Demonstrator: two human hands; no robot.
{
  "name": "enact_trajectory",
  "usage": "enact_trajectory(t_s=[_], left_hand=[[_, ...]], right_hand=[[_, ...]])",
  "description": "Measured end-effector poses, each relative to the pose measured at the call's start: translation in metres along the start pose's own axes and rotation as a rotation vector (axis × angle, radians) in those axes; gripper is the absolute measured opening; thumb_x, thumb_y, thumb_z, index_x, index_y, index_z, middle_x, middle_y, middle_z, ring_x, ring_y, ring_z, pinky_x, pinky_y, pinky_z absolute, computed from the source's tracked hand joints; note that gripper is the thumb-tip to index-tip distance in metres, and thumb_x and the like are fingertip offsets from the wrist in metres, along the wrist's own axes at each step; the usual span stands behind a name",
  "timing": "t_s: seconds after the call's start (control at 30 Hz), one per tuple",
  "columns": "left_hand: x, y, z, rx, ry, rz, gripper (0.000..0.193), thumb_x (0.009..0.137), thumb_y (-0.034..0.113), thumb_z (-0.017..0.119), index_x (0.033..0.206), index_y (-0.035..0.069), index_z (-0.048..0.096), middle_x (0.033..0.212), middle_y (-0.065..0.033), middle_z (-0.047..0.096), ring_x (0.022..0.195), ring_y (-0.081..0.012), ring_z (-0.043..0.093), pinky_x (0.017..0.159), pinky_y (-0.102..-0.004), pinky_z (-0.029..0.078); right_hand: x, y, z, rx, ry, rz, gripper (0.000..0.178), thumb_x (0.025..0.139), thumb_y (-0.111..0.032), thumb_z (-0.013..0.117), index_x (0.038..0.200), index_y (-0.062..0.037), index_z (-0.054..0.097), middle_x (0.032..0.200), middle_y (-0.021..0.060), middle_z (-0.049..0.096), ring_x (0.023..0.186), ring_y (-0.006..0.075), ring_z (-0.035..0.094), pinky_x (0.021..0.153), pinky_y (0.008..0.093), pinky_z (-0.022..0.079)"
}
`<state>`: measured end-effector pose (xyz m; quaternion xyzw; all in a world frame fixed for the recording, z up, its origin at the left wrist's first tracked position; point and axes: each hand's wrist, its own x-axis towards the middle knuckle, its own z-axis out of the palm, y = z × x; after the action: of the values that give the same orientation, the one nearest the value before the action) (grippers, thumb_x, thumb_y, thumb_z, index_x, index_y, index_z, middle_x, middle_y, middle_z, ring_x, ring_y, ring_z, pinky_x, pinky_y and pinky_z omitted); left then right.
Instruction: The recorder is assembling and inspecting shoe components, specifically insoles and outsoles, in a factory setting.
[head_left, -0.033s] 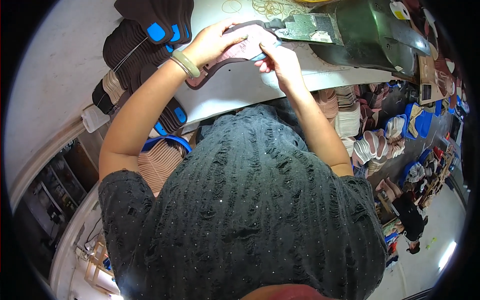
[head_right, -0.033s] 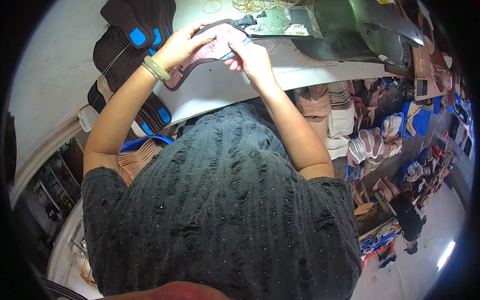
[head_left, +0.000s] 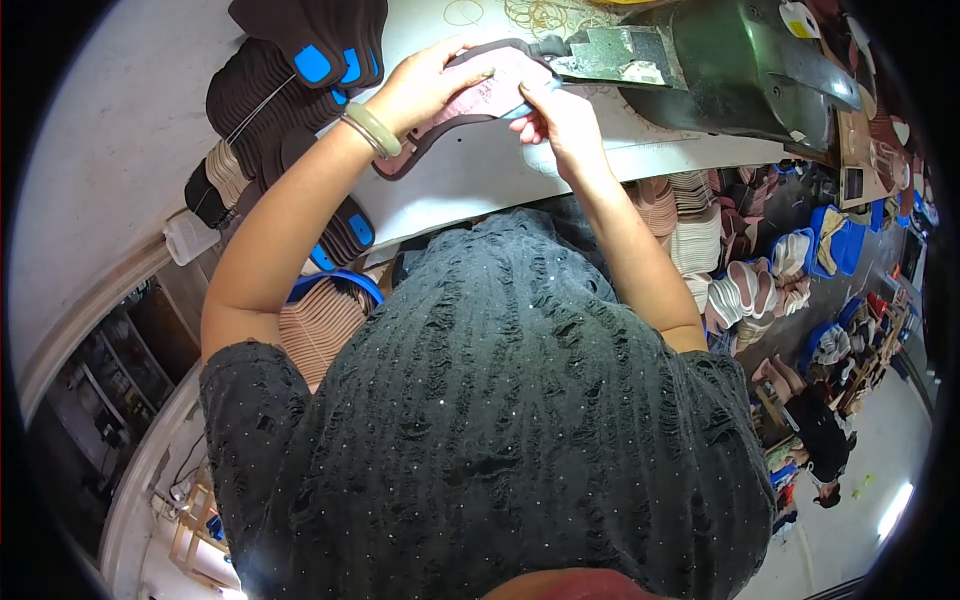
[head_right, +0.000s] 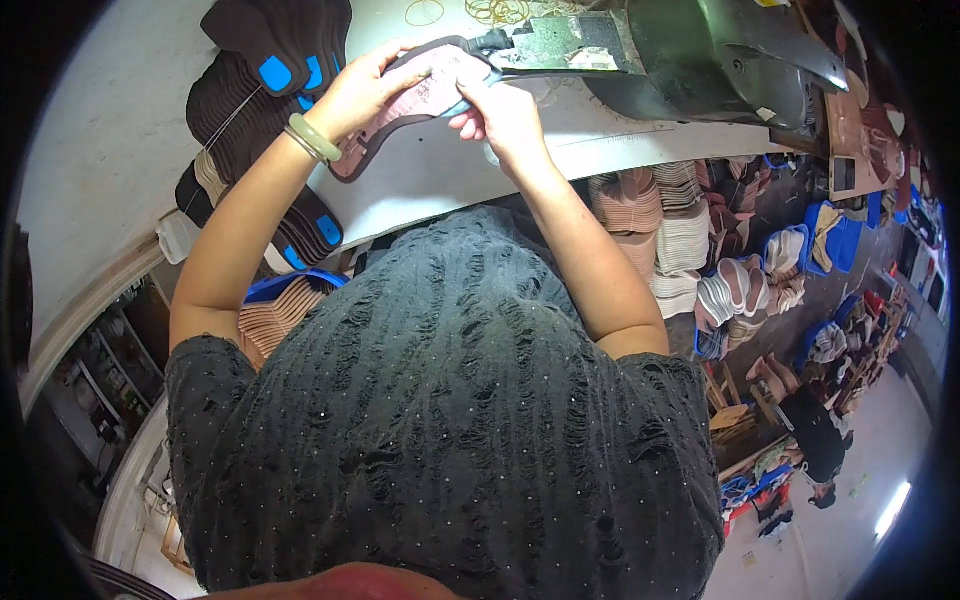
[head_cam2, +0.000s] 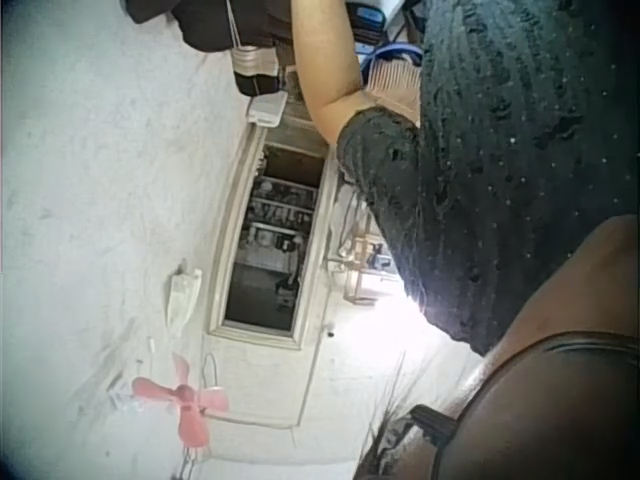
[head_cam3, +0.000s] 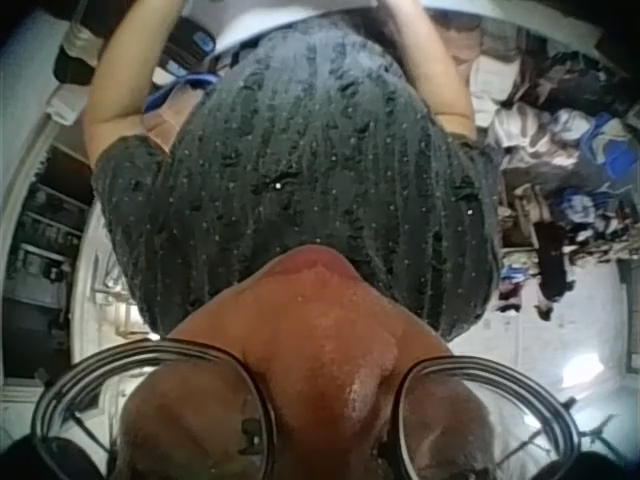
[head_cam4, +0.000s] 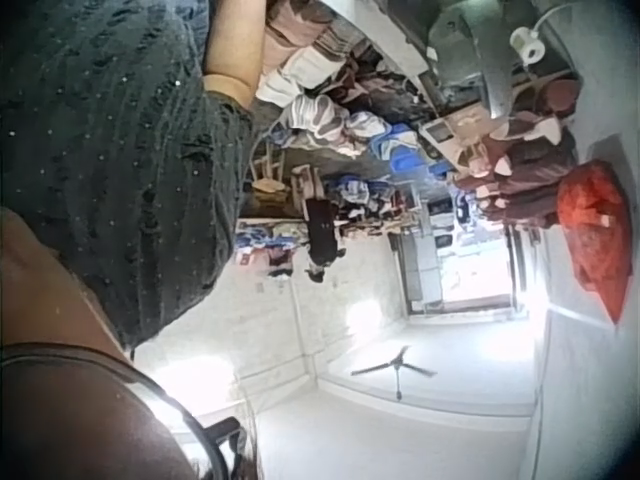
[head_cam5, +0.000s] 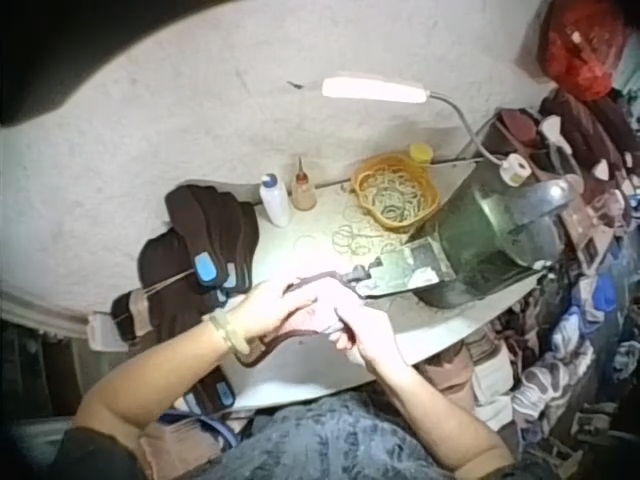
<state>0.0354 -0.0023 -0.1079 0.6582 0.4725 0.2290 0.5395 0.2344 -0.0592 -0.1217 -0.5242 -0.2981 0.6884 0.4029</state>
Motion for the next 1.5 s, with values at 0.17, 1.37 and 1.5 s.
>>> enact_trajectory(t_s=[0.17,1.37,1.5], left_hand=[[-0.005,-0.003,0.002,0.028,0.111,0.018,0.038,0.088,0.02,0.062,0.12,0.001,0.054,0.107,-0.0076,0.062,0.096,-0.0122,0.056,0.086,-0.026,0.045],[0.012,-0.001,0.055,0.149,0.695,-0.154,0.064,0.071,0.036,0.076,0.107,-0.005,0.042,0.095,-0.0238,0.063,0.089,-0.0349,0.064,0.079,-0.0395,0.051],[0.018,-0.011,0.046,0.149,0.705,-0.23,0.066,0.069,0.035,0.077,0.107,-0.006,0.043,0.095,-0.0253,0.063,0.088,-0.0356,0.064,0.079,-0.0392,0.051]], right_hand=[[0.007,-0.004,0.005,-0.049,0.034,-0.034,0.029,0.086,-0.028,0.065,0.076,-0.0004,0.062,0.062,0.0101,0.063,0.046,0.0092,0.053,0.045,0.0205,0.039],[-0.019,0.002,-0.034,-0.104,-0.103,-0.055,0.024,0.086,-0.015,0.063,0.105,0.0003,0.065,0.089,0.0014,0.065,0.077,0.0057,0.057,0.072,0.0193,0.045],[-0.016,0.001,-0.041,-0.111,-0.143,0.039,0.029,0.087,-0.014,0.063,0.111,0.0033,0.061,0.099,0.0056,0.065,0.087,0.0091,0.06,0.081,0.0218,0.047]])
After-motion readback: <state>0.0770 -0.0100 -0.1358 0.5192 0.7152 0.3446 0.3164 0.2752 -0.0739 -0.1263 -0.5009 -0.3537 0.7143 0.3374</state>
